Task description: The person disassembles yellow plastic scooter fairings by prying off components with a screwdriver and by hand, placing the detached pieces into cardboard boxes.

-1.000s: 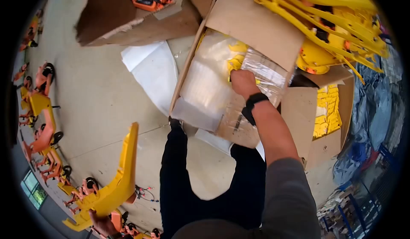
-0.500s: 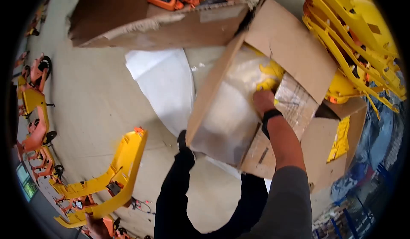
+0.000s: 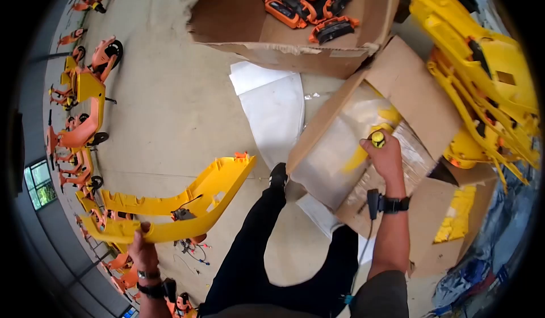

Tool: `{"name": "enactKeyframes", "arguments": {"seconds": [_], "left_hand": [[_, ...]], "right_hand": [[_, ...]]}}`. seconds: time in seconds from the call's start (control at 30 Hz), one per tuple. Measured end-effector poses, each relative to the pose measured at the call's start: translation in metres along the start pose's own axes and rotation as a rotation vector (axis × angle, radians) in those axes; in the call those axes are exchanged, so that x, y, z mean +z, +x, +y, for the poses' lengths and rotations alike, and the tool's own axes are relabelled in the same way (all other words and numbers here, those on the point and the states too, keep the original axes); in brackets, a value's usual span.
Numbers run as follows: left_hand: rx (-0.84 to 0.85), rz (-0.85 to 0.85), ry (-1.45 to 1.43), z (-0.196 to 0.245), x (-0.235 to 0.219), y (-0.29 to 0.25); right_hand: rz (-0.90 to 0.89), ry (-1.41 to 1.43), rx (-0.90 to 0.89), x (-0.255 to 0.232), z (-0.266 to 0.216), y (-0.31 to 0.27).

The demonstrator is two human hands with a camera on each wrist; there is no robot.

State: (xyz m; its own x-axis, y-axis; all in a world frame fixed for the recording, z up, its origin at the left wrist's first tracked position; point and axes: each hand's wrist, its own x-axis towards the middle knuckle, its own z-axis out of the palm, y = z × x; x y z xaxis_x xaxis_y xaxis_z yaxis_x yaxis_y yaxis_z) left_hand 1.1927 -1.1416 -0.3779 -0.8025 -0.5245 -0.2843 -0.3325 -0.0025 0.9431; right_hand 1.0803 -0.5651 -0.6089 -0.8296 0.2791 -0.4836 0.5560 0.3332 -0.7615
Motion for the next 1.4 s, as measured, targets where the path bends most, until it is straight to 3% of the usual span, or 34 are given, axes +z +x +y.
{"name": "enactKeyframes", "arguments": {"seconds": [0.13,0.17,0.27,0.3,0.4,0.5,0.57,0.7,0.93,1.03,1.2,1.3,1.33,1.4], "left_hand": [[0.099,-0.165,-0.047,0.069,0.028,-0.007],[0.049,-0.137,-0.087,0.086,0.035,-0.011],[-0.034,-0.290,-0.197,0.141,0.066,-0.033],[-0.056,-0.328,-0.216,0.163,0.079,-0.048],[0.026,-0.657,-0.317,0.210,0.100,-0.083],[0.113,-0.883,-0.321,0.260,0.118,-0.120],[0.170,-1.078,-0.343,0.280,0.136,-0.138],[0.282,-1.276,-0.277,0.311,0.175,-0.172],[0.212,-1.441,-0.215,0.320,0.223,-0.223],[0.167,-1.495,-0.165,0.321,0.231,-0.238],[0.073,-1.538,-0.179,0.322,0.237,-0.260],[0.068,-1.540,-0.181,0.320,0.240,-0.262],[0.064,-1.541,-0.174,0.318,0.241,-0.262],[0.071,-1.554,-0.176,0.323,0.242,-0.261]], "right_hand": [[-0.032,0.566,0.049,-0.033,-0.132,-0.131],[-0.078,0.693,0.010,-0.038,-0.166,-0.165],[-0.168,0.826,-0.085,-0.060,-0.270,-0.249],[-0.175,0.783,-0.124,-0.067,-0.299,-0.274],[-0.182,0.634,-0.308,-0.093,-0.378,-0.340],[-0.180,0.557,-0.503,-0.120,-0.417,-0.391],[-0.081,0.440,-0.623,-0.150,-0.439,-0.420],[0.054,0.291,-0.774,-0.208,-0.460,-0.445],[0.163,0.219,-0.816,-0.259,-0.466,-0.465],[0.183,0.073,-0.781,-0.265,-0.460,-0.463],[0.148,0.132,-0.657,-0.261,-0.451,-0.461],[0.236,0.074,-0.708,-0.253,-0.438,-0.455],[0.253,0.108,-0.624,-0.251,-0.439,-0.459],[0.343,0.041,-0.749,-0.248,-0.435,-0.457]]}}
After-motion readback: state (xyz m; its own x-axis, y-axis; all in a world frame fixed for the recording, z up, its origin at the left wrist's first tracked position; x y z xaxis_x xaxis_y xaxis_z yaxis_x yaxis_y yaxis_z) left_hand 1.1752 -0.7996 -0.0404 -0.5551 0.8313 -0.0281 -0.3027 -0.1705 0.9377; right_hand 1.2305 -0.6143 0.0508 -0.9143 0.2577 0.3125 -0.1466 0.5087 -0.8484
